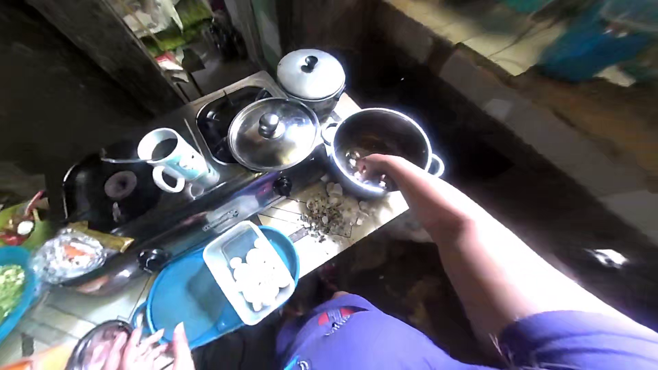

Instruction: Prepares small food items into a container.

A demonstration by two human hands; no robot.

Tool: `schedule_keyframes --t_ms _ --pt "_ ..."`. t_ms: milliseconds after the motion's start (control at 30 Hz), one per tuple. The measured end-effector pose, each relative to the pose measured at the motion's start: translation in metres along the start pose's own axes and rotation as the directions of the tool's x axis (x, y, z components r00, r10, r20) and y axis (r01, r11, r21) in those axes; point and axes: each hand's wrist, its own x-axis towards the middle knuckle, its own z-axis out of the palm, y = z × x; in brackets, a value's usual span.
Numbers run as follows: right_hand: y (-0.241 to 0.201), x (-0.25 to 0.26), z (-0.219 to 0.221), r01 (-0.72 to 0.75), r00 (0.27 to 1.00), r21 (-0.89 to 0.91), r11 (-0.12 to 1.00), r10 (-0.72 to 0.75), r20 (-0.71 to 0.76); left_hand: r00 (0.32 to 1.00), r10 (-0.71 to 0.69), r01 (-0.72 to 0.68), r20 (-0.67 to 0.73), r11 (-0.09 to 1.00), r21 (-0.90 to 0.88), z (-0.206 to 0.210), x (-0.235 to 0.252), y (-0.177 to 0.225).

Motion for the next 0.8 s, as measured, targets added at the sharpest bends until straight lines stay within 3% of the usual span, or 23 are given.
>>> schedule_keyframes --t_ms 67,133,167,200,267,333,367,400,500,533,633,667,700,733,800 --pt "0.007 0.005 0.002 0.031 0.995 -0.045 0.998 -0.035 -0.091 0.994 0.108 -0.108 -0.008 0.994 0.011 0.002 -0.023 0.004" --pt "0.003 -0.014 -0.003 -0.069 0.954 0.004 0.998 0.067 -0.294 0.992 0.123 -0.123 -0.015 0.992 0.016 0.003 -0.040 0.009" --pt "-0.002 -0.029 -0.006 -0.040 0.910 0.034 0.999 0.050 -0.412 0.994 0.107 -0.106 -0.014 0.994 0.013 0.002 -0.046 0.012" --pt "-0.011 -0.047 -0.006 0.055 0.840 0.055 0.997 -0.016 -0.542 0.996 0.084 -0.083 -0.013 0.996 0.011 0.002 -0.051 0.014" --pt "-0.032 -0.086 0.014 0.368 0.601 0.030 0.929 -0.213 -0.771 0.999 0.048 -0.048 -0.021 0.999 0.014 0.002 -0.059 0.014" --pt "-0.054 -0.109 0.059 0.603 0.354 -0.083 0.793 -0.360 -0.863 0.999 0.039 -0.039 -0.034 0.999 0.003 0.006 -0.063 0.011" --pt "-0.066 -0.112 0.092 0.676 0.288 -0.114 0.728 -0.403 -0.869 0.999 0.036 -0.036 -0.028 0.999 -0.006 0.007 -0.064 0.011" --pt "-0.076 -0.110 0.128 0.711 0.294 -0.119 0.693 -0.446 -0.845 0.999 0.035 -0.035 -0.019 0.999 -0.015 0.009 -0.062 0.011" --pt "-0.093 -0.085 0.220 0.689 0.491 -0.152 0.708 -0.611 -0.621 0.998 0.064 -0.064 -0.005 0.998 -0.018 0.012 -0.057 0.012" --pt "-0.094 -0.078 0.239 0.682 0.517 -0.174 0.710 -0.636 -0.573 0.997 0.077 -0.077 -0.004 0.997 -0.015 0.012 -0.054 0.012" --pt "-0.103 -0.078 0.255 0.678 0.333 -0.302 0.671 -0.646 -0.687 0.994 0.107 -0.107 -0.015 0.994 -0.021 0.009 -0.047 0.008" --pt "-0.106 -0.081 0.255 0.665 0.319 -0.321 0.675 -0.645 -0.695 0.994 0.104 -0.105 -0.017 0.994 -0.026 0.009 -0.047 0.005" --pt "-0.108 -0.082 0.255 0.649 0.368 -0.307 0.696 -0.641 -0.674 0.995 0.100 -0.100 -0.015 0.994 -0.038 0.009 -0.048 0.001" --pt "-0.109 -0.082 0.254 0.633 0.462 -0.261 0.729 -0.627 -0.628 0.995 0.097 -0.097 -0.005 0.994 -0.052 0.010 -0.049 -0.001" --pt "-0.112 -0.082 0.250 0.620 0.510 -0.207 0.757 -0.590 -0.626 0.994 0.105 -0.104 0.012 0.991 -0.079 0.014 -0.049 -0.004"
